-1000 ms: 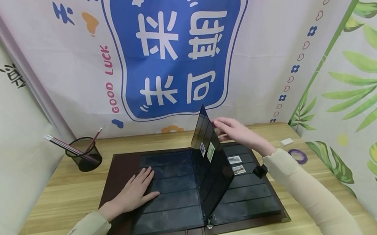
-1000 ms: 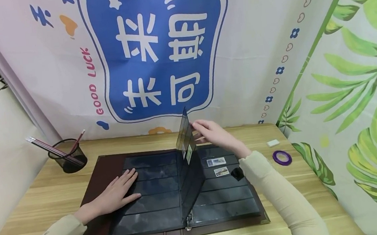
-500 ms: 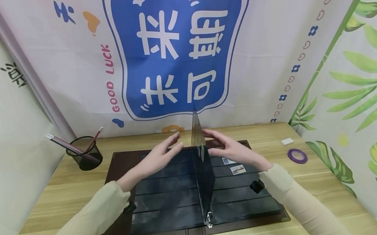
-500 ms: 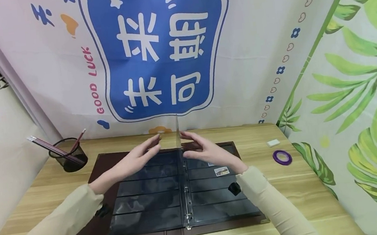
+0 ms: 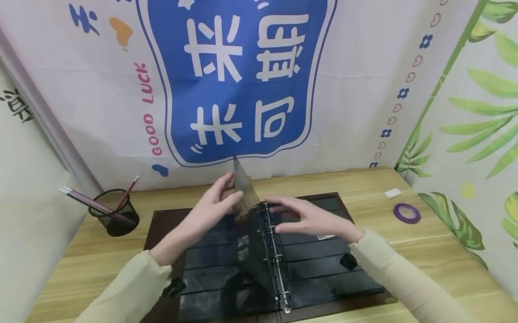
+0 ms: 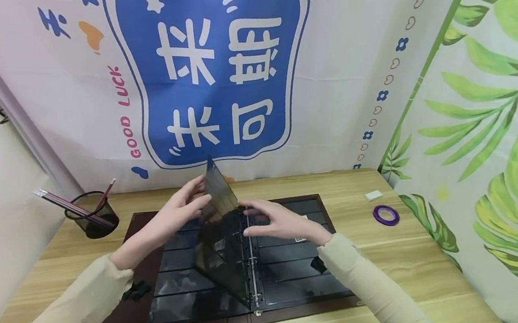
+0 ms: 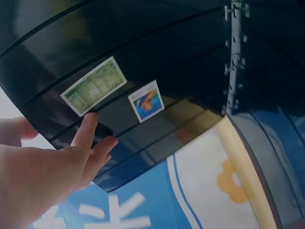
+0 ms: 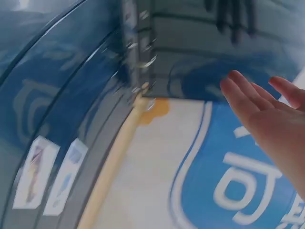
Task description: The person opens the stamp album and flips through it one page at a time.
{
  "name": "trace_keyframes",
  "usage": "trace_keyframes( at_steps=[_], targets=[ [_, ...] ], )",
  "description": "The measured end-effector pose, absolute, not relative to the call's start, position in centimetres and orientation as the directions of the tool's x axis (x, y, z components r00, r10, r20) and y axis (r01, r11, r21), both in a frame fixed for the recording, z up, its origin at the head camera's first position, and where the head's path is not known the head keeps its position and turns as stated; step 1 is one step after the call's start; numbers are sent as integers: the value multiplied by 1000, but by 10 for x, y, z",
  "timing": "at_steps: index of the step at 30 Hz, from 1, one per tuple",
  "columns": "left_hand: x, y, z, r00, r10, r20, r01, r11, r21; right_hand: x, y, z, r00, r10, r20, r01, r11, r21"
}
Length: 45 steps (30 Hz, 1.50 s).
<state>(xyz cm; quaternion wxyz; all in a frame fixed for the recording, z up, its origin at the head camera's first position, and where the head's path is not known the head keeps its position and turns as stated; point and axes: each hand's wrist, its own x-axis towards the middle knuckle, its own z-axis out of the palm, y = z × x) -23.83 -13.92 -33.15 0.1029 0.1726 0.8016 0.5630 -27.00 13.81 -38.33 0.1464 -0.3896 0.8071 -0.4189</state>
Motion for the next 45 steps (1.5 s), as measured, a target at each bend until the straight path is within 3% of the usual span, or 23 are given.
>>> trace_keyframes(
  at_steps=[10, 16, 26, 34, 45],
  targets=[
    [-232, -198, -360, -954, 297, -44, 106, 471, 875, -292, 196, -418, -792, -607, 61, -489, 573, -658],
    [-232, -220, -393, -967, 235, -96, 56, 566, 822, -303, 227, -435, -838, -546, 21, -456, 678, -576],
    [-229, -231, -439, -982, 184, -35, 113, 732, 671, -320, 258, -458, -870, -492, -32, -416, 768, -487],
    [-223, -222, -462, -978, 198, 67, 200, 787, 583, -330, 271, -471, -871, -486, -72, -408, 797, -445],
    [-218, -215, -472, -974, 223, 48, 215, 829, 517, -334, 278, -479, -867, -489, -97, -409, 810, -421]
  ],
)
